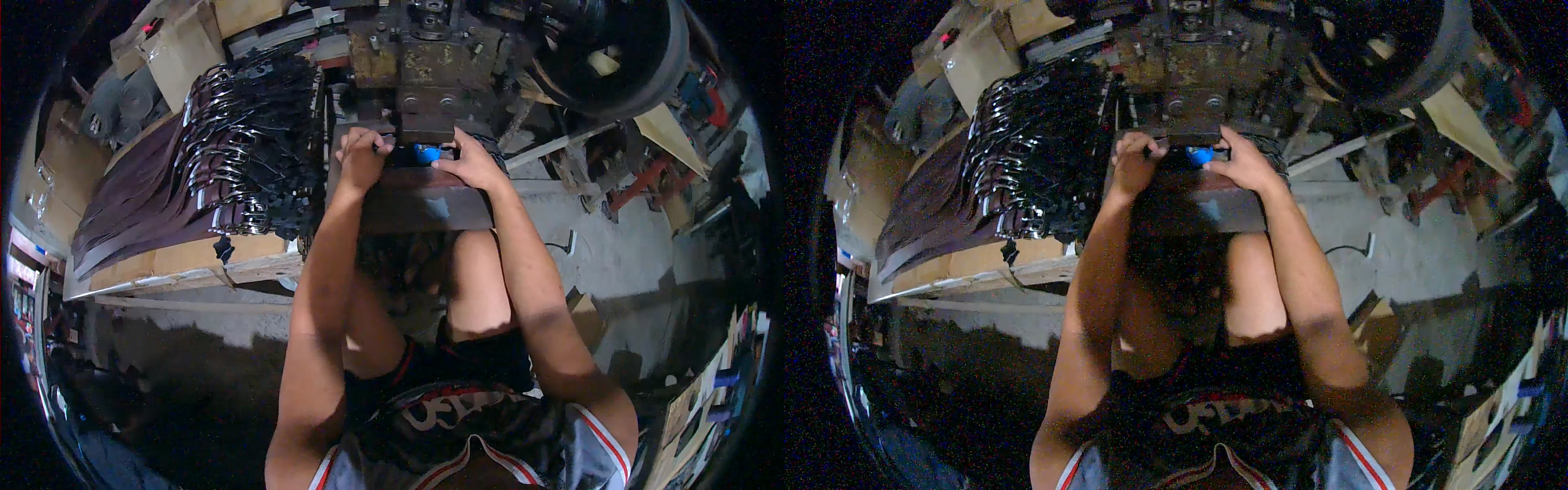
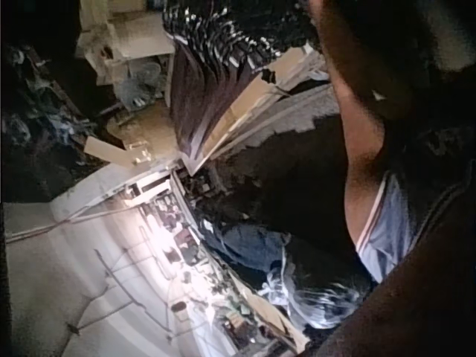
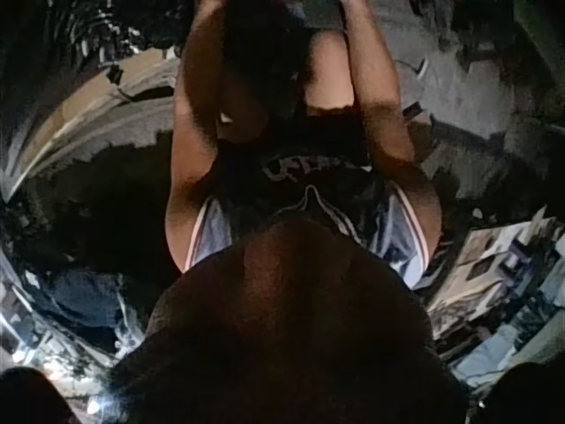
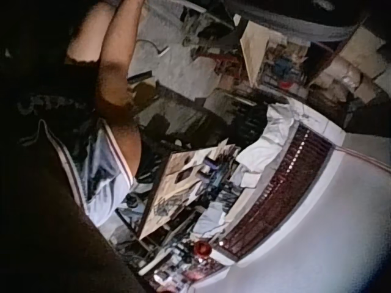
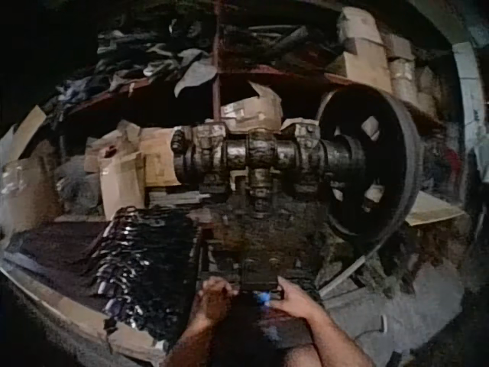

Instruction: The person assembles small leather components by hand, aligning them using a measuring tape.

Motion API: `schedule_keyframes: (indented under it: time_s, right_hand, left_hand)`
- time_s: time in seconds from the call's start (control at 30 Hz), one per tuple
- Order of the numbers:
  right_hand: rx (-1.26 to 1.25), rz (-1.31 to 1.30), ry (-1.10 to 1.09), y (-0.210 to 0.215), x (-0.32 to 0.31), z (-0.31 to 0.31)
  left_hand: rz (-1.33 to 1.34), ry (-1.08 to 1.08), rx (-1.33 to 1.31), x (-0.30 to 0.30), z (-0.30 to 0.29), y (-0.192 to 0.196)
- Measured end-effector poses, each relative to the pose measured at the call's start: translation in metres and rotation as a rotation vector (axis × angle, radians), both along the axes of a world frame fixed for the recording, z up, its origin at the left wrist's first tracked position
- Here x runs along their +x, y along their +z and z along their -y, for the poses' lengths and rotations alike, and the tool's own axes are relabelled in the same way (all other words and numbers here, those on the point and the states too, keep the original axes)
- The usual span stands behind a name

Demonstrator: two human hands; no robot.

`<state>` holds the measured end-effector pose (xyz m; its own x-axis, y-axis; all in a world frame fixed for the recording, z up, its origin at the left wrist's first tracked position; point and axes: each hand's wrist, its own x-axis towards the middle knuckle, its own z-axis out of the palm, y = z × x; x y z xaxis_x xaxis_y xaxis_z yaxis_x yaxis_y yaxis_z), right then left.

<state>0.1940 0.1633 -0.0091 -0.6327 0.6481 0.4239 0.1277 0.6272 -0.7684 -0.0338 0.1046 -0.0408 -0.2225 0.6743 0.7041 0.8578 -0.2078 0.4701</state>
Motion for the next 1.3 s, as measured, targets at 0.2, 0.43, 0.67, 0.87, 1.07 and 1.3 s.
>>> schedule_keyframes:
  time_s: [0.2, 0.43, 0.67, 0.87, 1.07, 1.3]
  right_hand:
    - [-0.013, 0.026, -0.026, -0.009, -0.001, -0.009]
    - [-0.034, -0.009, 0.008, -0.002, -0.004, 0.000]
    - [-0.052, -0.020, 0.046, -0.004, -0.003, -0.004]
    - [0.004, -0.041, -0.008, -0.018, 0.008, -0.017]
    - [-0.013, 0.017, -0.006, 0.005, -0.002, 0.006]
    - [-0.016, 0.027, -0.055, -0.010, 0.001, -0.009]
  left_hand:
    - [0.015, -0.005, -0.018, 0.000, -0.005, 0.000]
    - [0.092, -0.021, -0.115, -0.001, 0.004, 0.006]
    - [0.066, -0.018, -0.091, -0.004, 0.003, 0.002]
    - [0.078, -0.042, -0.121, 0.003, -0.003, 0.000]
    - [0.052, 0.047, -0.180, -0.003, 0.001, 0.001]
    - [0.042, 0.023, -0.063, 0.002, -0.004, 0.000]
